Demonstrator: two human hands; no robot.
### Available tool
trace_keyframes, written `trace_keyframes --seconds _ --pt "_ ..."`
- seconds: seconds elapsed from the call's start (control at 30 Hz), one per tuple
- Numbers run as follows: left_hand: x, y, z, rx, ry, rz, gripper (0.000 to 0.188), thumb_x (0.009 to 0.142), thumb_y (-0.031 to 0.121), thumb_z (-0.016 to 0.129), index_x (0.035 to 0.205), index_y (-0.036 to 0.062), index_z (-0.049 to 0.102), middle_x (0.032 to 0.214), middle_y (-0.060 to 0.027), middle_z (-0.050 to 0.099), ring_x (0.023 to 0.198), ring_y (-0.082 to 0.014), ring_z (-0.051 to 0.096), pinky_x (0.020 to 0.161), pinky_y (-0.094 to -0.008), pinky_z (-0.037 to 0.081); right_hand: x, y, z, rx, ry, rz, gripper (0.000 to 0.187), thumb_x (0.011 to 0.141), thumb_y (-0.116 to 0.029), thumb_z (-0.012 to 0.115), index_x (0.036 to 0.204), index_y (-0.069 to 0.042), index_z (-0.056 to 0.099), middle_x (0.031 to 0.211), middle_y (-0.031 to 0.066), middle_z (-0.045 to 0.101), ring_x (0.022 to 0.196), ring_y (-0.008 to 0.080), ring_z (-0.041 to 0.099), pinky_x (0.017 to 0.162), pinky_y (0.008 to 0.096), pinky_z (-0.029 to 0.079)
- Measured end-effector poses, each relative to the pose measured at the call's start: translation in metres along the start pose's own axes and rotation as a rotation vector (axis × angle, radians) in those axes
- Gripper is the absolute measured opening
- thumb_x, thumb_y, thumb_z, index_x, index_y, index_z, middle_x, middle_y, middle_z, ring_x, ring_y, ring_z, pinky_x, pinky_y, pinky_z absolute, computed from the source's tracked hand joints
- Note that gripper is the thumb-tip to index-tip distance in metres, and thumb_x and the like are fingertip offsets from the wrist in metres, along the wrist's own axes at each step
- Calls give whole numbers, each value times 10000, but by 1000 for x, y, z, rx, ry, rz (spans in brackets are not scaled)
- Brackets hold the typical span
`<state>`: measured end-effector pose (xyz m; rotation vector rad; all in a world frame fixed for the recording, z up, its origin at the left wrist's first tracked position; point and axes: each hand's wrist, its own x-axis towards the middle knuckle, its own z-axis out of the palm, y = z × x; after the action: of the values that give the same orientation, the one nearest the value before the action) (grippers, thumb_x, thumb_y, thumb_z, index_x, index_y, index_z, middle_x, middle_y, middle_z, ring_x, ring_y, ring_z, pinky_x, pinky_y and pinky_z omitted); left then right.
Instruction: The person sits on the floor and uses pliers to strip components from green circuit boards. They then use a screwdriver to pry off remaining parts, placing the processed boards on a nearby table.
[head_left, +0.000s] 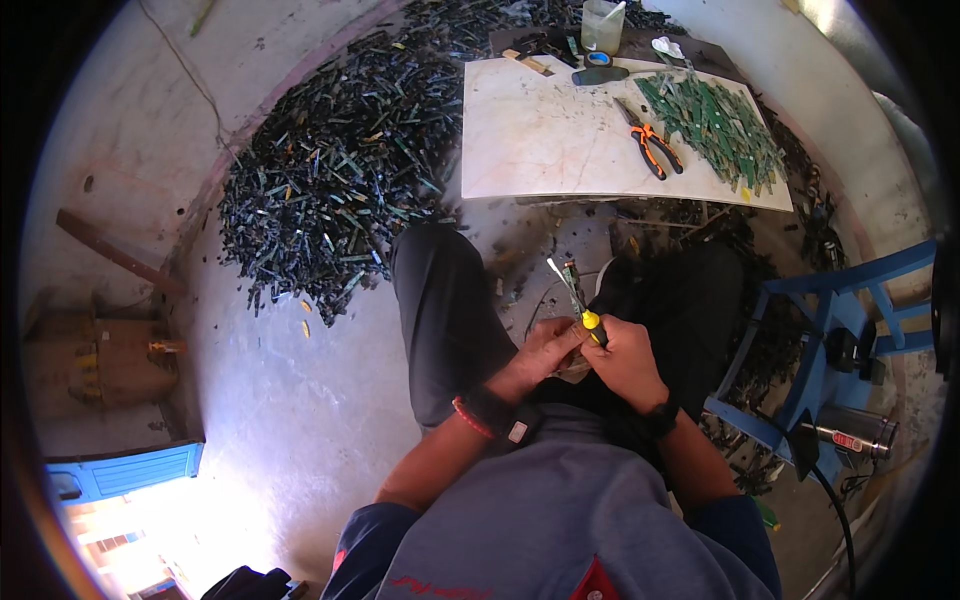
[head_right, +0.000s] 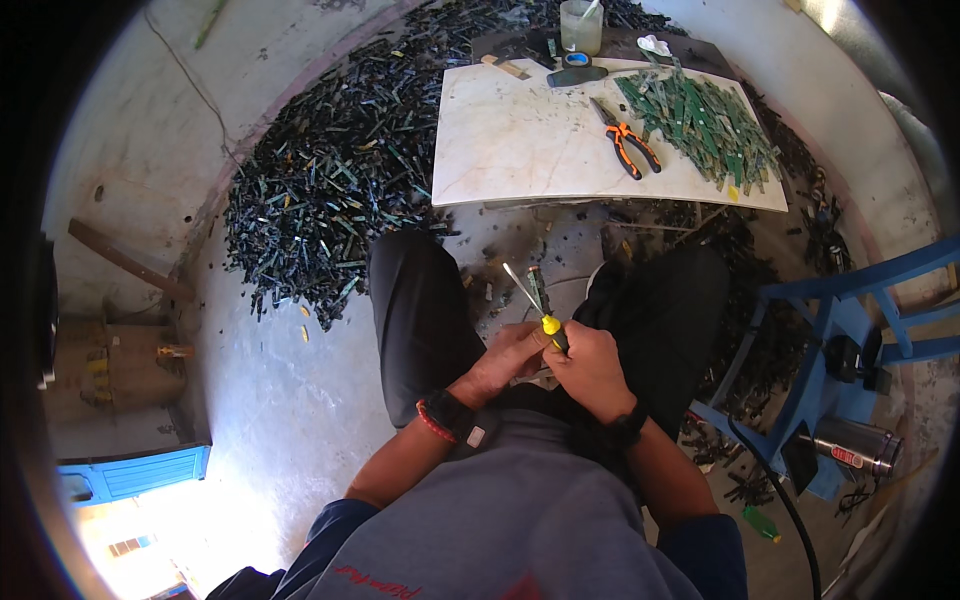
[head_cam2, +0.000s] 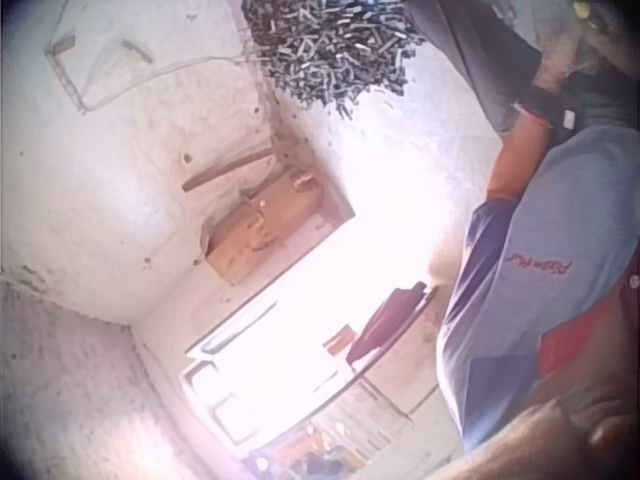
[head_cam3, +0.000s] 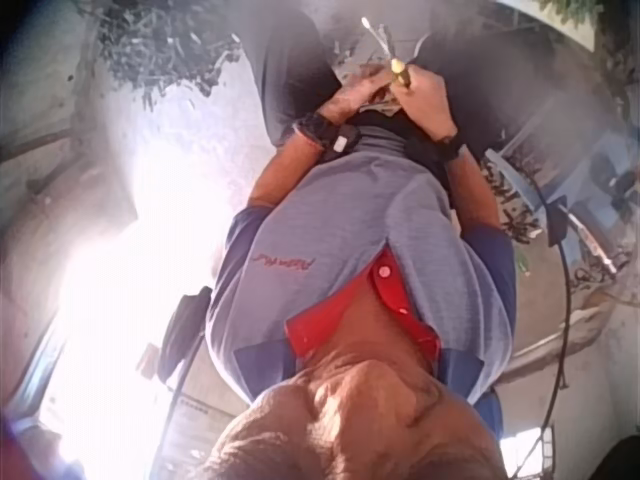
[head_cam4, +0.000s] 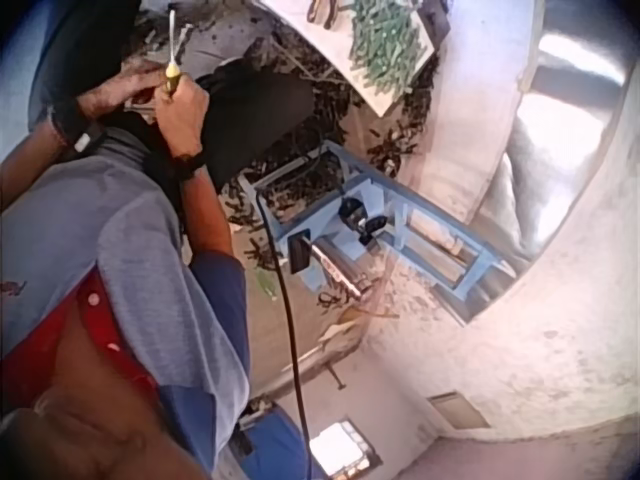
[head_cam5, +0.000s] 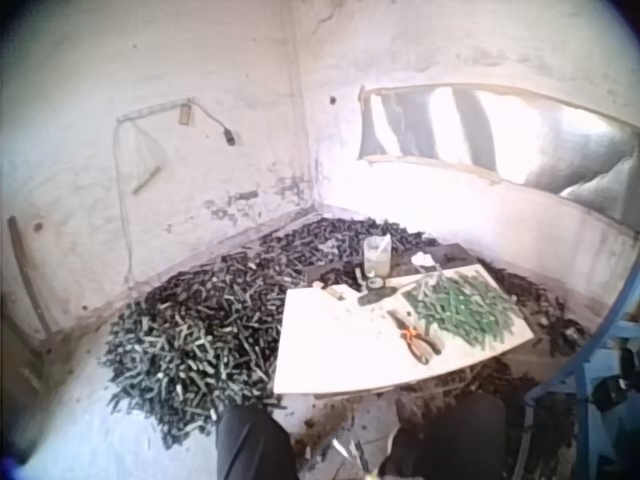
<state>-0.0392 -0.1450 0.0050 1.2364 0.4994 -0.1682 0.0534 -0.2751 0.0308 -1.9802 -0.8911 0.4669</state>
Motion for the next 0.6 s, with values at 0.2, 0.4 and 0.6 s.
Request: trace_keyframes --seconds 0.2,0.4,0.6 --pt "6 -8 2 148 63 90 462 966 432 467 761 28 557 581 7 468 487 -73 409 445 -249 312 2 -2 0 -101 16 -7 204 747 -122 620 690 40 509 656 237 541 618 415 564 508 415 433" --pt "5 -3 6 122 70 138 443 988 360 459 740 3 546 559 -16 475 465 -89 431 431 -273 333 0 5 -3 103 21 43 204 767 -100 630 693 39 500 621 229 507 547 402 524 475 360 408" --pt "0 9 12 -37 36 61 446 981 386 469 742 17 543 569 -27 481 449 -88 423 417 -259 322 1 1 -10 156 45 79 205 776 -95 648 702 31 504 614 217 514 536 383 536 468 355 407"
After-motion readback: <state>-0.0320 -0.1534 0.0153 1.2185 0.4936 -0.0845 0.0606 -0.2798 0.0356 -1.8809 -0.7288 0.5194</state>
